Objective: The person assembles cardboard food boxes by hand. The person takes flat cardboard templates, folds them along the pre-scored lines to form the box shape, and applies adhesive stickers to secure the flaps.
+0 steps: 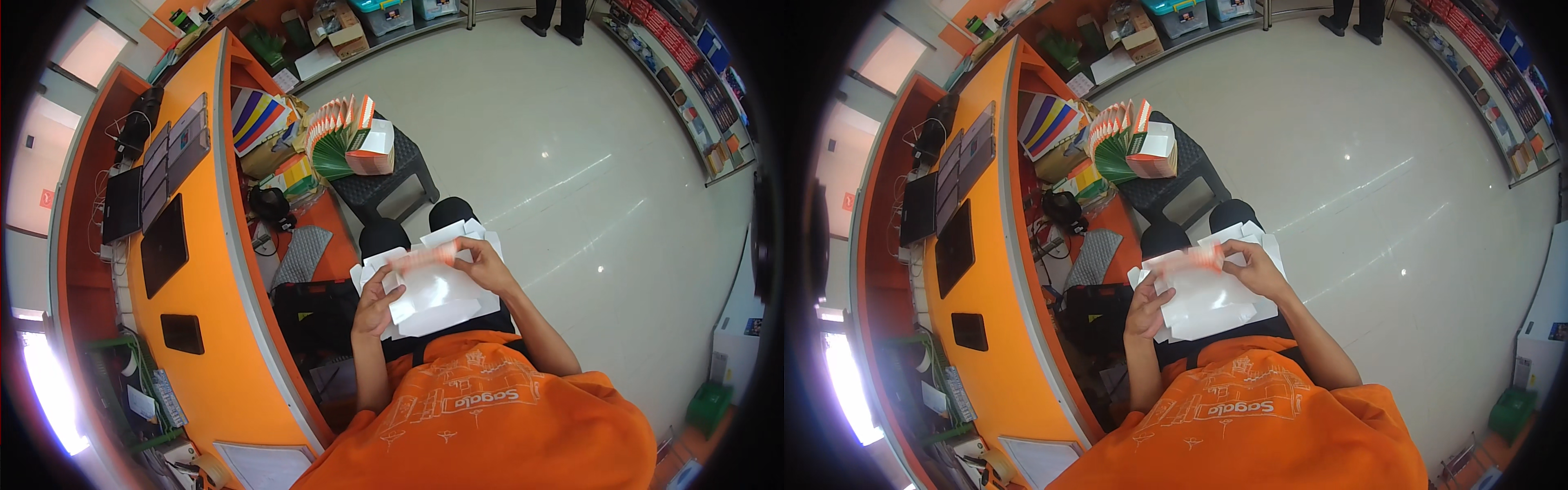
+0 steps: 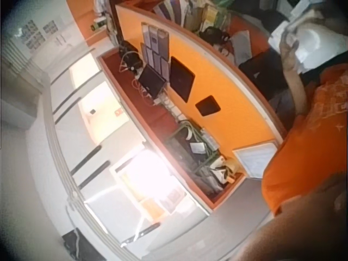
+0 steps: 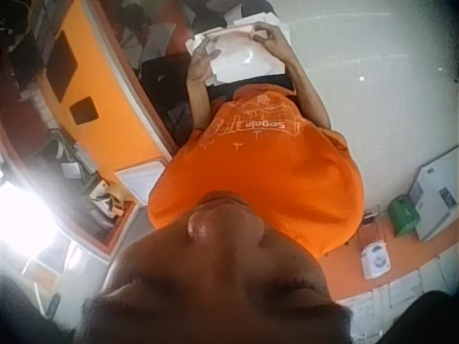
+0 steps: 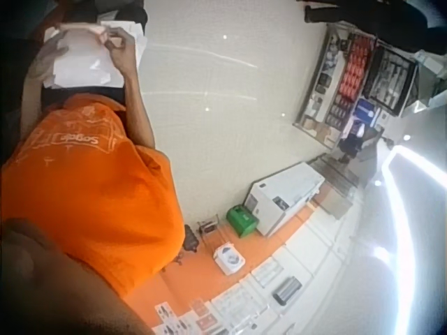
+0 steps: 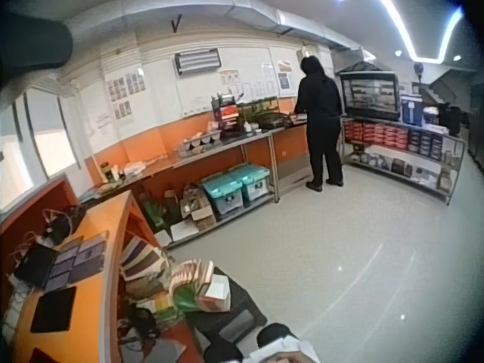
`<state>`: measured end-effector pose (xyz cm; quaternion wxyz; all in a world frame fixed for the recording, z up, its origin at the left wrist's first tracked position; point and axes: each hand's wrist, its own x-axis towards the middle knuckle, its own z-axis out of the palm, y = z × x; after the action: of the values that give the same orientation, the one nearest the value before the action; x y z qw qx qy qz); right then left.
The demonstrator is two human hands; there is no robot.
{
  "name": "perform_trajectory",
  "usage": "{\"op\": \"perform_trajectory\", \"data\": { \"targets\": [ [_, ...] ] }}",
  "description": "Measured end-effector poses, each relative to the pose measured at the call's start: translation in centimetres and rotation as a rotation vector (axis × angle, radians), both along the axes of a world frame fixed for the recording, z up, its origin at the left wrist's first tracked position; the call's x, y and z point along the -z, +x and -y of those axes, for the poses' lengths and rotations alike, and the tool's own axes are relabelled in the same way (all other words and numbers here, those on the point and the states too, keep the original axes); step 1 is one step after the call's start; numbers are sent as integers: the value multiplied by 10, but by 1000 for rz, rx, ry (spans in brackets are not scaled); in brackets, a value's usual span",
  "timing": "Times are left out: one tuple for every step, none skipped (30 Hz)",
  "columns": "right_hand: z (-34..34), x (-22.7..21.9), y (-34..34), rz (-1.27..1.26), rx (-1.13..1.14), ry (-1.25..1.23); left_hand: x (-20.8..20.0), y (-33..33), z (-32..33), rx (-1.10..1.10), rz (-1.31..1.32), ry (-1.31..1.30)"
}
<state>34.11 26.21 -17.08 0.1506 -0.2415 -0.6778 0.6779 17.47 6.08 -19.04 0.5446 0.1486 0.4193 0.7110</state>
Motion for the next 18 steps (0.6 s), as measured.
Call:
{"op": "perform_trajectory", "data": {
  "targets": [
    [-1,3,1,-52,-52,20,3,-2,-3,-7,3,19],
    [-2,6,2,-105,-103,40,5,-4,-4,-13,6,38],
    [-1,9,4,-102,-100,38,7,-2,-5,-27,-6,-4],
    [1,12,6,-47,-103,76,9,-3,-7,-23,-7,-4],
    [2,14,8,9,-106,114,13,-3,-8,-19,-44,-39],
    [2,17,10,9,-101,114,16,-4,-10,-16,-81,-74],
    [3,16,10,31,-127,149,21,-5,-9,-14,-84,-76],
    [4,15,10,53,-152,185,25,-6,-9,-10,-61,-34],
    [4,14,10,50,-151,184,30,-7,-7,-6,-38,7],
    [4,8,11,53,-155,131,28,-7,-9,-2,-40,4],
    [4,3,12,56,-161,78,27,-6,-10,-49,-29,-53],
    [8,-2,11,54,-159,75,25,-6,-10,-98,-19,-111],
    [10,-7,10,64,-117,139,21,-5,-11,-109,-73,-155],
    [12,-10,9,74,-77,203,17,-4,-11,-105,-76,-151],
    [12,-6,6,72,-74,207,13,-4,-11,-128,-157,-165],
    [12,0,3,-7,-15,252,9,-3,-10,-150,-238,-178],
    [13,5,0,-85,42,297,6,-2,-7,-188,-440,-140],
    [16,10,-2,-88,43,301,2,-1,-1,-188,-442,-135]
  ]
}}
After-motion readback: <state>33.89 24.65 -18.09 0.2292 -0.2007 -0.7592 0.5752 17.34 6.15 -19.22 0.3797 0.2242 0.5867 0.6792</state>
